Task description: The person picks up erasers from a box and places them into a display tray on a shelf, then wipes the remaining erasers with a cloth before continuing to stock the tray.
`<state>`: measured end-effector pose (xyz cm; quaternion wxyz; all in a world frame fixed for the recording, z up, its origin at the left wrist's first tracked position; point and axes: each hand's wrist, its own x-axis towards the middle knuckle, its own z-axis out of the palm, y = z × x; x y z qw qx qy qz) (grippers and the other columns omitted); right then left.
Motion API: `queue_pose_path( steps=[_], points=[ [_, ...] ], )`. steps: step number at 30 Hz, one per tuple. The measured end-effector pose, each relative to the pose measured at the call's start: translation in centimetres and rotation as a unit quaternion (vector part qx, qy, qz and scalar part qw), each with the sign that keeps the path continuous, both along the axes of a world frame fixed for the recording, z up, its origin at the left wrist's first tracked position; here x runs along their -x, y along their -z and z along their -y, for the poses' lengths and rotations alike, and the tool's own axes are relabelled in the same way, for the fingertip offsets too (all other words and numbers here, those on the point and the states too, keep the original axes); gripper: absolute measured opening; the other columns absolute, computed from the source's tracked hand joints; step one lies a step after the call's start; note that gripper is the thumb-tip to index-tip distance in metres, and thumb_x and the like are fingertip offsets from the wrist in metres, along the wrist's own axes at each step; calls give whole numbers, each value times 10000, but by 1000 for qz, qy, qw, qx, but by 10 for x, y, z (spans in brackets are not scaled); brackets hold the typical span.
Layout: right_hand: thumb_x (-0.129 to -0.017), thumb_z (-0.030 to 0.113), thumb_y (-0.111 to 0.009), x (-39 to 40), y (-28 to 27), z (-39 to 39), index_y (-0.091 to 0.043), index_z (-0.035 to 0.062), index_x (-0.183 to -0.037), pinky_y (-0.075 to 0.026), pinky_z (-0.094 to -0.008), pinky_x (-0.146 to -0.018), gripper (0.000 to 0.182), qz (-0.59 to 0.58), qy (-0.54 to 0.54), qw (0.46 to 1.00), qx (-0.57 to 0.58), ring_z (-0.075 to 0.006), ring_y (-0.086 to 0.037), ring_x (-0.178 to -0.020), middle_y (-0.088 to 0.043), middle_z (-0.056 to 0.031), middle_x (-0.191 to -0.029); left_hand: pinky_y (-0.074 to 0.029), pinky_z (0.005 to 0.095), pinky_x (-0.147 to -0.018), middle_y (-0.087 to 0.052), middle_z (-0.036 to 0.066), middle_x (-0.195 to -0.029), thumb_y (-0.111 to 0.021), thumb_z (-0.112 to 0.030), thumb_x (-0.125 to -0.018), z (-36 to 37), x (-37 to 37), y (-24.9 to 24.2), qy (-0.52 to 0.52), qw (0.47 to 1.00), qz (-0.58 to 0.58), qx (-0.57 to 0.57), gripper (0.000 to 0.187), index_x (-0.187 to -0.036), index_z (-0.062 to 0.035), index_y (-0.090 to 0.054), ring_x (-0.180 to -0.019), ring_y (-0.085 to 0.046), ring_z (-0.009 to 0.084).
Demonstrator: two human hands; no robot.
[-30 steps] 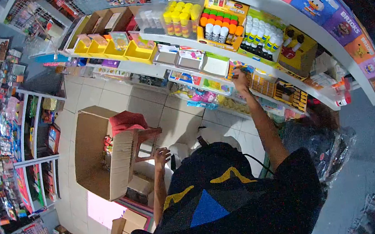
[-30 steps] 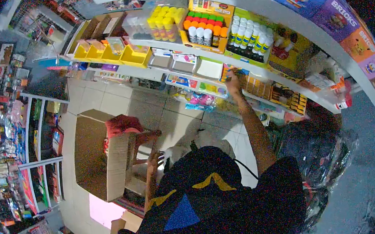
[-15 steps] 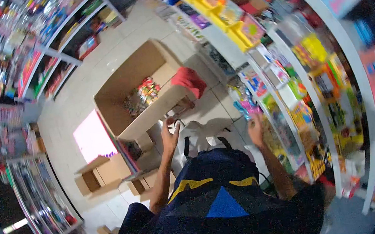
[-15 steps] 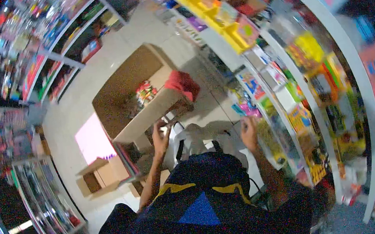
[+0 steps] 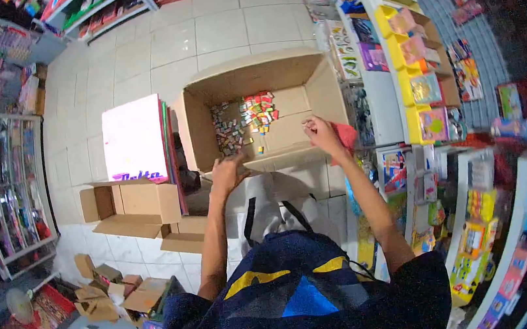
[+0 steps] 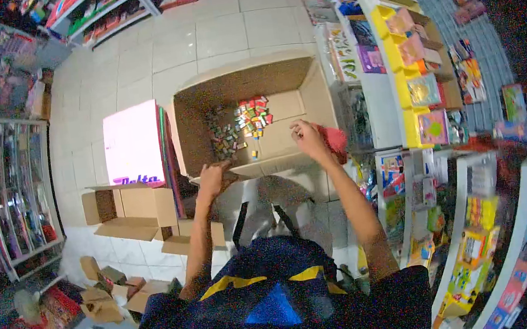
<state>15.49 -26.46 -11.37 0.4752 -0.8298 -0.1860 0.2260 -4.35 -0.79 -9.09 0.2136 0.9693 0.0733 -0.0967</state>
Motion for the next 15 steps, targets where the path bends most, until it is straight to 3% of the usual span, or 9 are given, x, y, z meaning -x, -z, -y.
queue_pose_path(
  steps=[3, 4, 5, 6, 9, 11, 12, 14, 15],
  points=[
    [-749, 117, -601, -43, 24, -30, -602, 54, -906, -483, -349, -697, 169, -11, -132, 975, 177, -281, -616, -786, -631, -131, -868, -466, 427, -691, -640, 118, -788, -643, -413, -730, 1, -7, 7, -38, 988, -142, -45, 316, -926, -165, -663, -773, -619, 298],
    [-759, 158, -600, -53, 57, -31, -610, 68, -914, -486, -353, -693, 180, -1, -165, 965, 203, -271, -621, -793, -639, -115, -866, -476, 422, -591, -624, 121, -698, -610, -415, -755, 1, -4, 9, -31, 996, -62, -53, 266, -851, -181, -688, -681, -620, 302],
    [-768, 200, -599, -63, 111, -28, -617, 83, -922, -489, -358, -689, 195, 12, -196, 954, 227, -260, -625, -799, -647, -100, -863, -477, 421, -595, -625, 121, -704, -610, -403, -759, -1, -4, 10, -28, 996, -69, -55, 250, -872, -194, -686, -684, -620, 299],
    [-778, 242, -598, -63, 121, -35, -625, 97, -930, -492, -362, -685, 212, 26, -227, 941, 248, -249, -630, -806, -655, -84, -861, -478, 419, -599, -626, 121, -710, -609, -391, -762, -2, -6, 11, -24, 995, -75, -58, 237, -893, -207, -683, -686, -620, 296],
    [-740, 280, -620, -56, 147, -61, -634, 80, -915, -485, -368, -730, 266, -35, -232, 904, 359, -271, -622, -828, -657, -86, -873, -478, 419, -611, -628, 117, -719, -606, -333, -767, -4, -10, 7, -21, 994, -97, -45, 215, -942, -229, -676, -686, -618, 294],
    [-684, 279, -658, -47, 257, -72, -603, 20, -980, -466, -388, -818, 397, -129, -213, 894, 372, -308, -589, -937, -608, -181, -994, -478, 421, -615, -630, 113, -721, -602, -286, -763, -6, -11, 6, -22, 994, -106, -27, 221, -967, -236, -670, -683, -617, 294],
    [-656, 279, -677, -41, 264, -87, -588, -10, -1012, -456, -398, -862, 468, -175, -204, 886, 378, -326, -573, -992, -584, -228, -1055, -477, 421, -616, -631, 111, -721, -600, -262, -759, -6, -11, 8, -25, 994, -108, -14, 231, -978, -238, -668, -681, -617, 293],
    [-644, 344, -706, -29, 271, -94, -595, -13, -962, -456, -403, -834, 491, -99, -154, 901, 394, -323, -585, -935, -613, -196, -930, -477, 416, -615, -633, 108, -724, -590, -200, -739, -7, -9, 11, -27, 996, -82, 4, 264, -989, -239, -665, -671, -615, 294],
    [-638, 376, -721, -20, 260, -103, -598, -15, -937, -456, -406, -820, 507, -61, -128, 906, 399, -322, -591, -906, -628, -179, -868, -478, 400, -609, -636, 106, -739, -591, -206, -741, -3, -3, 24, -8, 989, -133, -66, 266, -995, -242, -663, -662, -615, 286]
  ],
)
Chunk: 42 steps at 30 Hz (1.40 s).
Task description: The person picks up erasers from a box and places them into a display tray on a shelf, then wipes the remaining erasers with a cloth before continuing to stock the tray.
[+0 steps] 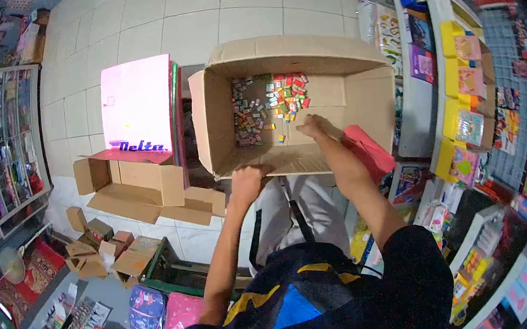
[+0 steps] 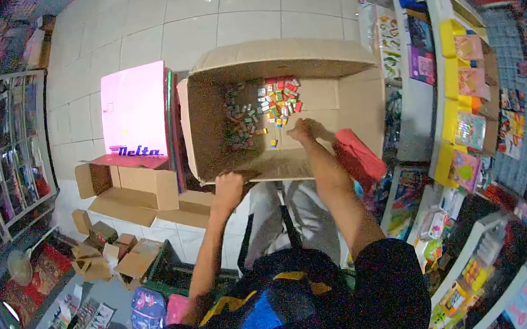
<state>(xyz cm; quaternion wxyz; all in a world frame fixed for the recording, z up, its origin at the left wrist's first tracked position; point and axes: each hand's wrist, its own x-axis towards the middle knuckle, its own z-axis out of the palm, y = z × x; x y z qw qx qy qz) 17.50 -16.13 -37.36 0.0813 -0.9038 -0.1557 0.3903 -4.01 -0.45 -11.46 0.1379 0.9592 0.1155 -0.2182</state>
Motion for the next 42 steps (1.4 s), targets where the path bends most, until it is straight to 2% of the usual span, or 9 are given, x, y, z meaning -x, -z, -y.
queue_pose_path(
  steps=[3, 6, 11, 15, 21, 25, 29, 33, 42],
  points=[
    [-621, 370, -755, 21, 8, -23, -540, -41, -1025, -469, -417, -790, 616, 177, 19, 983, -50, -362, -580, -904, -599, -211, -942, -481, 395, -589, -639, 98, -758, -578, -190, -750, -4, -10, -18, -9, 999, -9, 45, 261, -991, -243, -664, -654, -615, 279],
    [-653, 346, -736, 17, -8, -43, -316, -53, -1283, -350, -431, -995, 857, -91, 177, 979, -53, -366, -376, -1214, -364, -273, -1294, -491, 388, -579, -647, 82, -783, -569, -169, -747, -6, -17, -28, -23, 998, 10, 56, 266, -984, -241, -665, -664, -624, 264],
    [-660, 336, -703, 28, 37, -48, -533, -30, -1049, -526, -413, -697, 560, 116, 178, 977, -34, -340, -631, -816, -619, -214, -952, -505, 365, -586, -660, 51, -832, -575, -154, -729, -9, -24, -32, -31, 998, -17, 61, 264, -965, -225, -668, -696, -635, 237],
    [-639, 344, -711, 6, -43, -49, -564, -27, -1009, -511, -419, -744, 544, 8, 86, 996, 15, -362, -619, -828, -614, -227, -954, -501, 368, -599, -658, 56, -846, -589, -164, -724, -9, -23, -35, -33, 995, -2, 91, 255, -962, -212, -666, -718, -629, 239],
    [-636, 249, -741, -2, -77, -25, -548, 0, -975, -488, -411, -738, 462, 6, 62, 984, -166, -321, -602, -883, -614, -182, -948, -485, 366, -689, -636, 84, -948, -612, -343, -755, -8, -21, -38, 12, 992, -61, 105, 369, -1097, -207, -600, -829, -604, 258],
    [-662, 217, -735, -2, -151, -22, -531, 16, -965, -486, -375, -635, 417, 71, 28, 926, -368, -257, -586, -701, -595, -125, -828, -411, 381, -862, -569, 165, -1097, -607, -461, -772, -2, -20, -70, -4, 974, 170, 150, 579, -1201, -82, -514, -1079, -502, 308],
    [-669, 163, -738, 13, -293, -20, -522, 12, -981, -468, -313, -658, 409, 55, -25, 895, -442, -206, -556, -732, -563, -107, -852, -454, 348, -835, -591, 155, -1063, -680, -264, -779, 9, -37, -51, -257, 854, 276, 359, 517, -1185, 1, -501, -970, -572, 240],
    [-683, 139, -723, 39, -354, -7, -525, 16, -999, -465, -307, -645, 393, 112, -64, 847, -516, -205, -550, -720, -557, -102, -878, -485, 216, -686, -621, 89, -958, -582, -161, -872, 16, -64, -67, -374, 622, 269, 633, 290, -1106, 10, -566, -816, -601, 101],
    [-693, 175, -742, 71, -373, 45, -544, 18, -974, -468, -287, -634, 377, 255, 25, 818, -515, -192, -555, -695, -559, -99, -852, -490, 239, -724, -638, 62, -893, -634, -159, -834, 47, -83, -103, -278, 654, 175, 682, 251, -1008, 20, -608, -794, -598, 110]
  ],
)
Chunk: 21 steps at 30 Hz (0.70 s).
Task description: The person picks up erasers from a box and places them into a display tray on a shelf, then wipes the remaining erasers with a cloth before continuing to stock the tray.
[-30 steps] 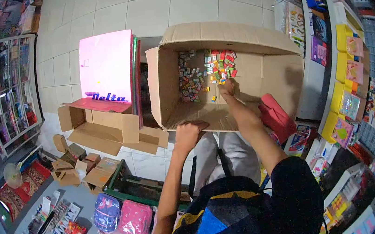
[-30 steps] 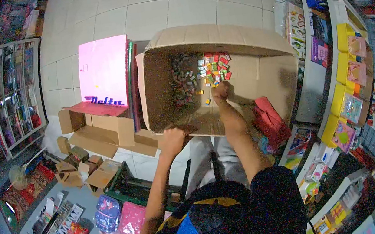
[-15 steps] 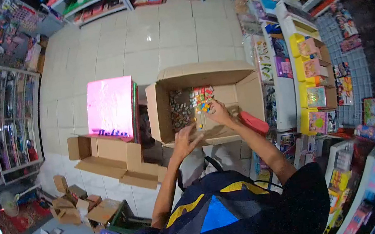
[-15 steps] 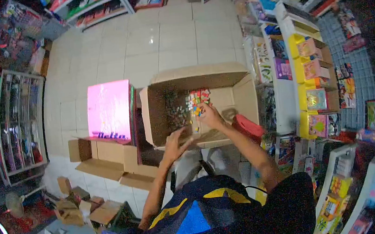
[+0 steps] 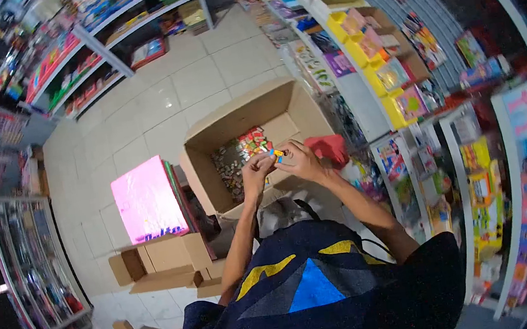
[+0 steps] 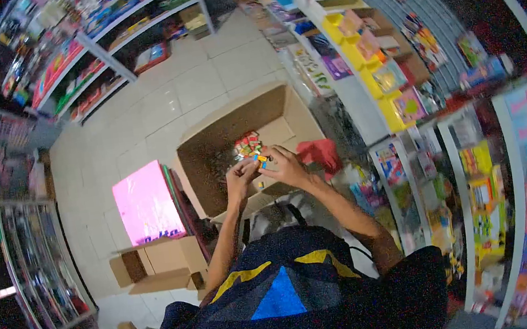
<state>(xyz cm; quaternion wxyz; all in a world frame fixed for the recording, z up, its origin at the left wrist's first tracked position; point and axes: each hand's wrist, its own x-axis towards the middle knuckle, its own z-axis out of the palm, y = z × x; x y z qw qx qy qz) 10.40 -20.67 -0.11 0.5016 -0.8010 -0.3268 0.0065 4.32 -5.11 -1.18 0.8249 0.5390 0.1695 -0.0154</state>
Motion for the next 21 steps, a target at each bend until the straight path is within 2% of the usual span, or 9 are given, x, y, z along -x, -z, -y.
queue_pose_path(
  steps=[4, 8, 9, 12, 13, 16, 17, 19, 21],
  points=[
    [-694, 207, -752, 18, -17, 36, -557, 16, -935, -465, -282, -627, 364, -11, 81, 996, 42, -190, -564, -716, -564, -93, -828, -502, 244, -706, -627, 53, -879, -641, -142, -821, 32, -9, -3, 60, 998, -14, 14, 239, -979, 35, -610, -775, -595, 110],
    [-702, 225, -750, 32, -11, 76, -563, 34, -990, -469, -285, -621, 392, -27, 120, 991, 43, -190, -565, -695, -579, -83, -875, -495, 215, -647, -624, 47, -862, -638, -144, -823, 66, -13, 0, 125, 991, -33, 10, 218, -967, 18, -614, -730, -584, 95],
    [-699, 245, -748, 36, -19, 85, -564, 35, -986, -469, -322, -654, 400, -45, 126, 990, 33, -224, -586, -751, -578, -114, -864, -484, 205, -624, -624, 45, -850, -643, -138, -819, 76, -13, -2, 128, 991, -32, 24, 215, -972, 9, -613, -715, -579, 88],
    [-704, 254, -747, 49, -25, 113, -572, 36, -1000, -467, -314, -657, 407, -69, 157, 985, 24, -215, -591, -753, -598, -120, -886, -471, 199, -600, -624, 41, -838, -647, -130, -815, 99, -15, -4, 179, 983, -35, 20, 218, -978, 10, -610, -709, -575, 81],
    [-746, 218, -715, 54, -34, 123, -581, 17, -998, -472, -302, -681, 349, -79, 156, 985, 16, -187, -599, -785, -619, -107, -910, -462, 195, -585, -624, 37, -838, -651, -126, -811, 106, -16, -7, 209, 978, -23, -14, 225, -984, 11, -608, -711, -574, 78],
    [-792, 169, -668, 66, -13, 151, -588, 0, -985, -472, -293, -728, 269, -141, 209, 960, -122, -157, -600, -820, -628, -82, -921, -455, 189, -584, -626, 32, -838, -647, -121, -812, 136, -15, -14, 251, 968, 18, -21, 239, -1008, 9, -605, -711, -573, 75],
    [-821, 136, -633, 71, -7, 164, -594, -7, -975, -465, -283, -775, 214, -182, 226, 949, -121, -144, -597, -865, -633, -69, -935, -462, 193, -596, -626, 36, -851, -642, -109, -813, 146, -15, -13, 276, 960, 19, -33, 242, -1020, 11, -601, -720, -576, 78],
    [-819, 136, -636, 83, -7, 185, -589, -9, -978, -463, -284, -786, 221, -200, 263, 928, -172, -145, -598, -885, -633, -76, -942, -474, 199, -619, -627, 42, -878, -632, -85, -815, 169, -15, -12, 322, 945, 21, -56, 253, -1044, 15, -593, -738, -580, 83],
    [-816, 116, -638, 91, -8, 206, -577, -13, -989, -489, -279, -757, 225, -183, 307, 909, -213, -149, -609, -876, -632, -92, -942, -492, 215, -676, -620, 56, -921, -614, -60, -823, 196, -10, -20, 345, 938, 20, -18, 260, -1065, 29, -579, -793, -586, 100]
  ],
)
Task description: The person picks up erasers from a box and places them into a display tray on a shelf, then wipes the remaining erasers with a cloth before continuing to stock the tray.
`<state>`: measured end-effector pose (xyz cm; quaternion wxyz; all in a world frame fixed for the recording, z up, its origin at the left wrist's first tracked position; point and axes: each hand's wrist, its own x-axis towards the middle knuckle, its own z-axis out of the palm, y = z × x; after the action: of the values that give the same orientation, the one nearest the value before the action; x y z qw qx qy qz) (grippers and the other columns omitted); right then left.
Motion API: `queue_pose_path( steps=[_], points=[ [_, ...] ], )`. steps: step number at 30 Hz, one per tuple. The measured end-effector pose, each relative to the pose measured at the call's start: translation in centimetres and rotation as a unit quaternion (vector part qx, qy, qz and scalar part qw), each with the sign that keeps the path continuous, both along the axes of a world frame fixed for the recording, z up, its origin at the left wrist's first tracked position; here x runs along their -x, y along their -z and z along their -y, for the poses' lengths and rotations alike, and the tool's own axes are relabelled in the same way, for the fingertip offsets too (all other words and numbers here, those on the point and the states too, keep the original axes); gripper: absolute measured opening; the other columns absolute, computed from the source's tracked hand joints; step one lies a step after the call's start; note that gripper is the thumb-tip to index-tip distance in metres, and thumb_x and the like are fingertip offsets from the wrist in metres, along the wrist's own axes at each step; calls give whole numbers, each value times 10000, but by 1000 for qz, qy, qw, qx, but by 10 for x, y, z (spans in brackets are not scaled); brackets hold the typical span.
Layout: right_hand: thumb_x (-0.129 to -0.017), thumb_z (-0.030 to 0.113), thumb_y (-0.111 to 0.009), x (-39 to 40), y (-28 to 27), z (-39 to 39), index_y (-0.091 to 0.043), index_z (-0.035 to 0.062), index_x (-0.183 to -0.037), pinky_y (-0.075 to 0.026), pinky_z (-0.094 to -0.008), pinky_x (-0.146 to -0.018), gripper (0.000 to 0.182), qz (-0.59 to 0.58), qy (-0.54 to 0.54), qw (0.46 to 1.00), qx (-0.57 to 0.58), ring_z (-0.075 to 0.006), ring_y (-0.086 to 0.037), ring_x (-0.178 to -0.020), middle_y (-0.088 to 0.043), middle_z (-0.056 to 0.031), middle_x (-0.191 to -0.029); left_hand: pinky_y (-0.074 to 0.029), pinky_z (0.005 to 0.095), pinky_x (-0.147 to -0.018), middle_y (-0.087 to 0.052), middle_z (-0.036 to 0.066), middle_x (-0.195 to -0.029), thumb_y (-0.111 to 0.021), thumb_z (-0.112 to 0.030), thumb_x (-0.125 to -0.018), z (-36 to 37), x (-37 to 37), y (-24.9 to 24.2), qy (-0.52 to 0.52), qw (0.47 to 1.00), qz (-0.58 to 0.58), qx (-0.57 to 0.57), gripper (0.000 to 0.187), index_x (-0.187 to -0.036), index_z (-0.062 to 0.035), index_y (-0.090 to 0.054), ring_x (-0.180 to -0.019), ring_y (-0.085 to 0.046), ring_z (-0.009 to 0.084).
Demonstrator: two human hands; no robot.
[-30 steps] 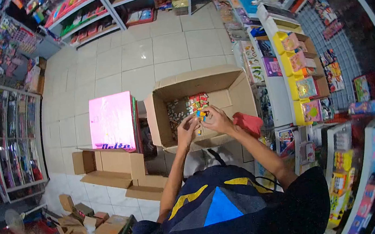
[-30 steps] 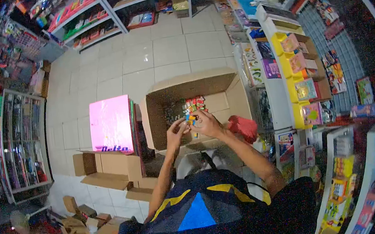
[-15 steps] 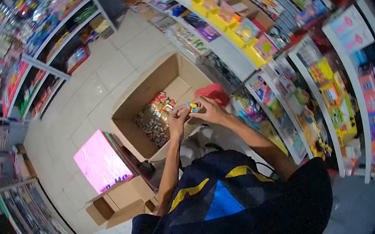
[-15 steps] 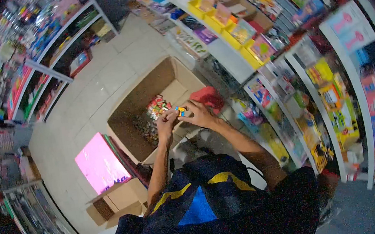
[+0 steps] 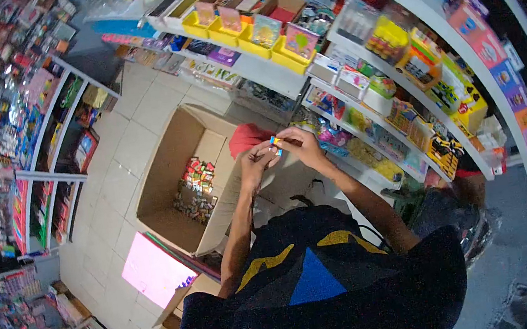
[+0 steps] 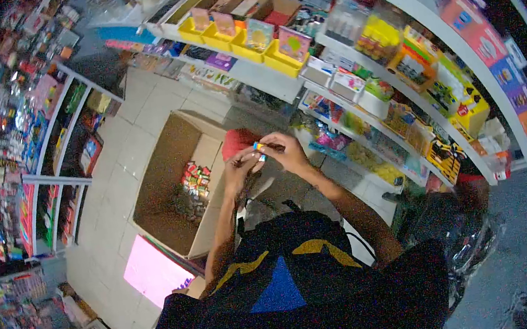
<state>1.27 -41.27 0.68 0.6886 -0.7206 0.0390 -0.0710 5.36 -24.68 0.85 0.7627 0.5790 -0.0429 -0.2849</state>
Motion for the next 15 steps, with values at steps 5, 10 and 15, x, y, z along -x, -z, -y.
queue_pose_path(
  steps=[5, 10, 15],
  points=[
    [-793, 69, -656, 33, -12, 57, -556, -27, -998, -522, -254, -669, 247, -38, 131, 982, -134, -151, -623, -779, -625, -95, -911, -494, 256, -819, -590, 88, -1020, -586, -49, -844, 71, 13, 0, -67, 982, -132, 121, 274, -1092, 59, -549, -912, -578, 140],
    [-781, 97, -678, 58, -16, 87, -549, -21, -1005, -498, -253, -746, 283, -31, 198, 971, -133, -153, -598, -862, -601, -86, -962, -473, 255, -853, -589, 89, -1013, -587, -80, -853, 139, 33, -10, -83, 981, -105, 137, 270, -1086, 51, -556, -917, -575, 145],
    [-779, 108, -684, 81, -23, 122, -560, -9, -1012, -476, -249, -775, 289, -20, 259, 955, -145, -129, -575, -907, -603, -76, -990, -474, 247, -788, -603, 54, -953, -603, -98, -846, 178, 48, -19, -13, 1000, -7, 15, 222, -1032, 23, -604, -873, -563, 117]
  ],
)
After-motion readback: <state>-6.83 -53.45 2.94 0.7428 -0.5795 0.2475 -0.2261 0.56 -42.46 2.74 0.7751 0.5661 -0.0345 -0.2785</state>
